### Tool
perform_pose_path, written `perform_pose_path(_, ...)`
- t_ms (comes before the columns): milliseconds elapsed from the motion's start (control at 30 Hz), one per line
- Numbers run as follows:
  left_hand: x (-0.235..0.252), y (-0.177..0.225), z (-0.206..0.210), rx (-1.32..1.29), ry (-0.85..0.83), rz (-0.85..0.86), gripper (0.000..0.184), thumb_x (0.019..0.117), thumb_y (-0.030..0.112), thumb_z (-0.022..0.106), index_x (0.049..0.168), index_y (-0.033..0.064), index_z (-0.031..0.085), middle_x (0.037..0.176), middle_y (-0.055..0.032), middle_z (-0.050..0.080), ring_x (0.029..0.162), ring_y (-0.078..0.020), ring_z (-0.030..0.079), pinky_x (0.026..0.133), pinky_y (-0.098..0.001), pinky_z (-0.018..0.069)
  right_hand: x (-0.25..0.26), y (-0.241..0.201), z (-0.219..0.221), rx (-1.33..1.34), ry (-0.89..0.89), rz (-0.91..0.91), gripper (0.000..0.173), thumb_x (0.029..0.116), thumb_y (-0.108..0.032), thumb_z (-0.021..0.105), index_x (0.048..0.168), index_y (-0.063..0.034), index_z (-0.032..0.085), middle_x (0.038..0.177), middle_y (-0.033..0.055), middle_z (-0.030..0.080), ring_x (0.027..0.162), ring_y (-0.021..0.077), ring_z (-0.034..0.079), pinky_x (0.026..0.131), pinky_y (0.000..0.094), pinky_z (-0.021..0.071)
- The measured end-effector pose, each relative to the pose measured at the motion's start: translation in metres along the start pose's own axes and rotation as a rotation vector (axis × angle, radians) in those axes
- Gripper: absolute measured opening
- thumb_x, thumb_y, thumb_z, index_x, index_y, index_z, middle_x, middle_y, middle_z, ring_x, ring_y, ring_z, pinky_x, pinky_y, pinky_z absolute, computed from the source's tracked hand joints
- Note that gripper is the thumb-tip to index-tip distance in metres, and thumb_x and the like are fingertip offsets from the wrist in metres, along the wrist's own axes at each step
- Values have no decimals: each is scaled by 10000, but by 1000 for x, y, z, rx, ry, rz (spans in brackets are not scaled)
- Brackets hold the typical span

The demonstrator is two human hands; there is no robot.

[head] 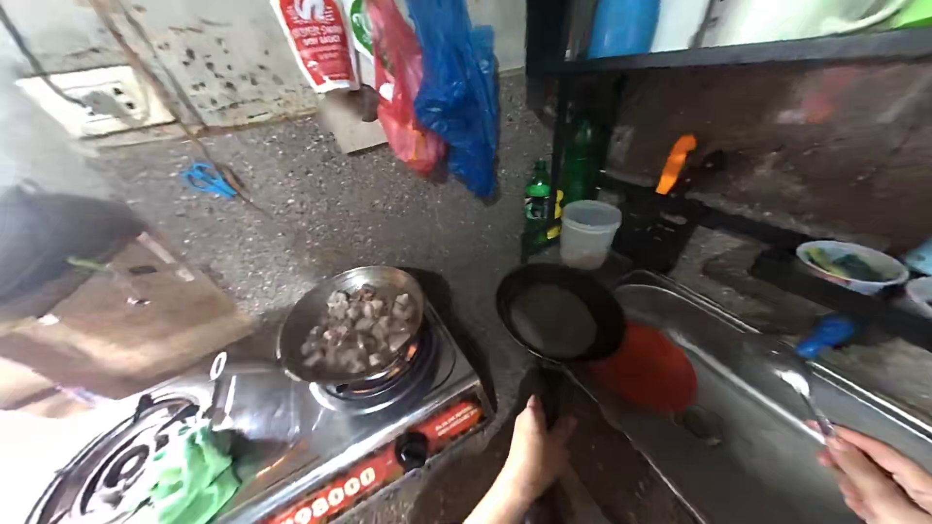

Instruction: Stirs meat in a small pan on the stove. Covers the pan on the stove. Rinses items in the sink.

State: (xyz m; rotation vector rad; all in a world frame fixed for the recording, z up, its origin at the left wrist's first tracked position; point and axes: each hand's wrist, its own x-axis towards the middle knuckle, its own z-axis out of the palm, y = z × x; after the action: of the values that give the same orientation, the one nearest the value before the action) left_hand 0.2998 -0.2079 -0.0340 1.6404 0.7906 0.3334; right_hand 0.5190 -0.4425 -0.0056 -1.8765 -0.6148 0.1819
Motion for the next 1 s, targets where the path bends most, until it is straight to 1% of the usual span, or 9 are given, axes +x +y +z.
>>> perform_pose_path(133, -11, 10, -23, -146, 94, -18, 486, 999, 227, 649, 1386, -19, 491, 929, -114, 659, 639, -149, 629, 624, -349, 573, 12, -2, 40, 91, 4, 0, 303, 1045, -89, 455, 1249, 101, 572, 853, -13, 592, 612, -27, 512, 552, 158, 460)
perform_pose_path(233, -26, 23, -41, -86, 144, 34, 499, 988, 200, 660, 1408, -16, 500, 957, -91, 684, 659, -122, 643, 628, -311, 577, 38, 14, 53, -160, -26, 72, 321, 1056, -56, 490, 1289, 127, 613, 1166, 296, 670, 917, 319, 685, 852, 491, 553)
perform_pose_path(367, -39, 28, -45, -245, 153, 26, 413, 992, 114, 630, 1357, -13, 483, 702, -12, 575, 459, -84, 521, 443, -240, 500, 93, 86, 86, -295, -127, 386, 301, 1060, -77, 520, 1290, 84, 627, 1242, 324, 636, 1095, 435, 650, 967, 574, 504)
perform_pose_path(533, -51, 26, -41, -278, 123, -15, 353, 991, 105, 631, 1301, -12, 508, 706, -7, 577, 464, -71, 525, 448, -231, 505, 115, 120, 118, -366, -198, 515, 454, 1035, -45, 535, 1439, 143, 445, 1464, 374, 465, 1401, 485, 441, 1154, 596, 355)
perform_pose_path(600, -54, 25, -41, -288, 94, -54, 409, 996, 130, 646, 1348, -7, 492, 754, -18, 592, 495, -71, 538, 474, -236, 512, 117, 148, 127, -331, -216, 473, 457, 1074, -74, 475, 1462, 155, 401, 1471, 379, 449, 1381, 470, 455, 1145, 566, 364)
perform_pose_path(700, -57, 20, -44, -269, 57, -30, 475, 989, 176, 668, 1387, -8, 485, 788, -45, 623, 529, -92, 563, 511, -267, 529, 114, 198, 150, -482, -63, 41, 399, 1021, -88, 562, 1229, 253, 559, 1168, 464, 600, 1100, 573, 621, 962, 636, 488)
perform_pose_path(800, -58, 23, -44, -192, 42, -1, 617, 986, 252, 686, 1475, -13, 419, 817, -84, 633, 539, -117, 565, 534, -292, 530, 89, 75, 140, -413, -381, 213, 541, 1037, -96, 561, 1481, 157, 382, 1474, 407, 434, 1412, 513, 419, 1182, 616, 303)
perform_pose_path(933, -57, 35, -36, -21, 88, 115, 841, 975, 327, 701, 1569, -70, 257, 993, -226, 698, 764, -250, 697, 741, -424, 589, 6, -16, 170, 241, -710, -27, 442, 1108, -245, 332, 1294, 79, 569, 1183, 125, 698, 1033, 150, 698, 895, 320, 578)
perform_pose_path(1000, -56, 38, -26, -15, 137, 259, 962, 925, 339, 749, 1566, -119, 198, 1078, -283, 703, 955, -336, 724, 898, -506, 570, -29, -63, 184, 593, -725, 94, 411, 1093, -272, 342, 1136, 28, 621, 932, -13, 718, 827, 1, 665, 806, 200, 553)
